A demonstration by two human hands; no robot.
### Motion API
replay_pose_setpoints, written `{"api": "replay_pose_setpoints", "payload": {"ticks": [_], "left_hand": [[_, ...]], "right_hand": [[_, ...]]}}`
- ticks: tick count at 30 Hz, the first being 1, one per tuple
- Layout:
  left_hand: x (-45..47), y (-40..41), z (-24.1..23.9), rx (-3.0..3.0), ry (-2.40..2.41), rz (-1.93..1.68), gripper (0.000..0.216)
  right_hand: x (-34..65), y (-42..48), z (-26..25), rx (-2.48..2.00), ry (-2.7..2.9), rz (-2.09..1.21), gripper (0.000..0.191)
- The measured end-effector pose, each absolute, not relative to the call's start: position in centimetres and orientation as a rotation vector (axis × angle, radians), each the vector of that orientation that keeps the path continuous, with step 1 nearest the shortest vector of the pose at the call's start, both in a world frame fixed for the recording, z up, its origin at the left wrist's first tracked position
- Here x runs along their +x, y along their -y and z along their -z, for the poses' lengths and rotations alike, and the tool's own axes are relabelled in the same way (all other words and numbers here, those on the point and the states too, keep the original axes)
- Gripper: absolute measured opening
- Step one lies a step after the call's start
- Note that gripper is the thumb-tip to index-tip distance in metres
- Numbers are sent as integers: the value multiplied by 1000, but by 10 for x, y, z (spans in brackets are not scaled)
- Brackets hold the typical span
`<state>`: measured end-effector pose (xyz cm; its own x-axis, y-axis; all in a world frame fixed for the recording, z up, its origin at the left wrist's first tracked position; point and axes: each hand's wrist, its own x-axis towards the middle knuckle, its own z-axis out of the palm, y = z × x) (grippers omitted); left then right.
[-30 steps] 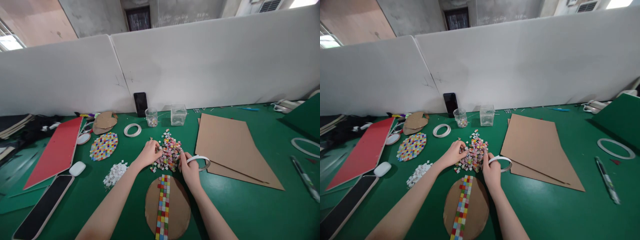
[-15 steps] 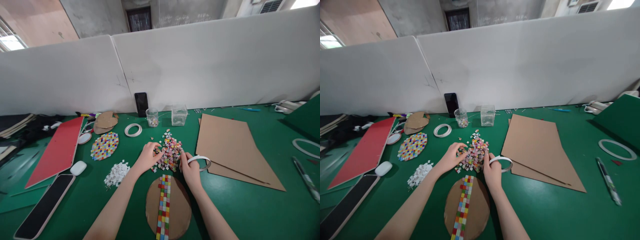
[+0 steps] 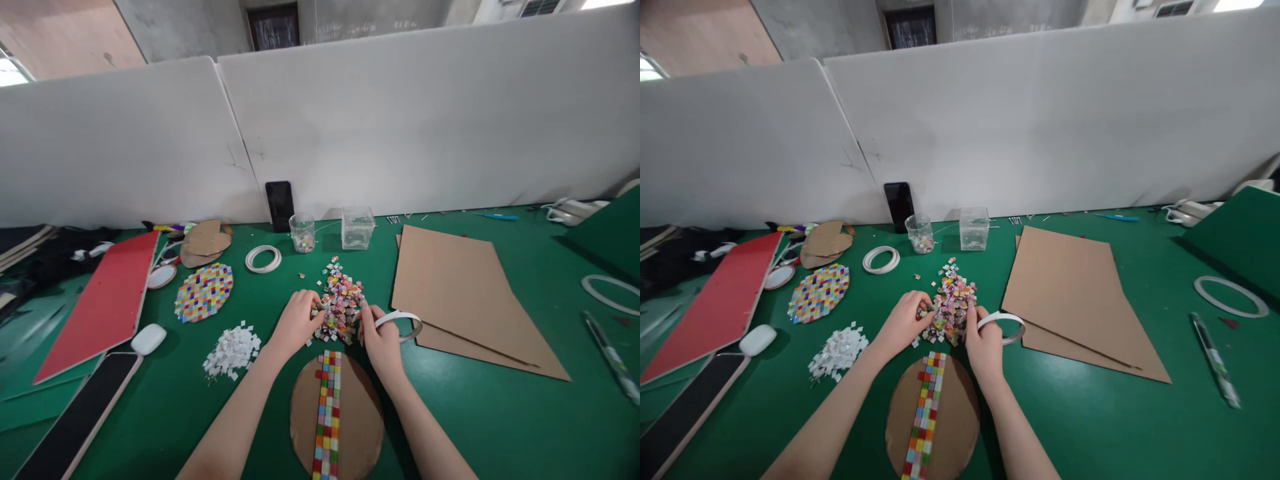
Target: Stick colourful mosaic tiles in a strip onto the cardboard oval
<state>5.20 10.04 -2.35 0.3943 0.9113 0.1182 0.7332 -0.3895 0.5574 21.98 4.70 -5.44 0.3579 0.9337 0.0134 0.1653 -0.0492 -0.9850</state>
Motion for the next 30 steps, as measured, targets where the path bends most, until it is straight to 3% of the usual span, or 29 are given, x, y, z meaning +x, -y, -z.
{"api": "replay_pose_setpoints", "payload": {"ticks": [30], "left_hand": [[39, -112, 13, 1727, -1270, -767, 23]], "right_hand": [[220, -47, 49, -1494, 1006, -909, 42]]}}
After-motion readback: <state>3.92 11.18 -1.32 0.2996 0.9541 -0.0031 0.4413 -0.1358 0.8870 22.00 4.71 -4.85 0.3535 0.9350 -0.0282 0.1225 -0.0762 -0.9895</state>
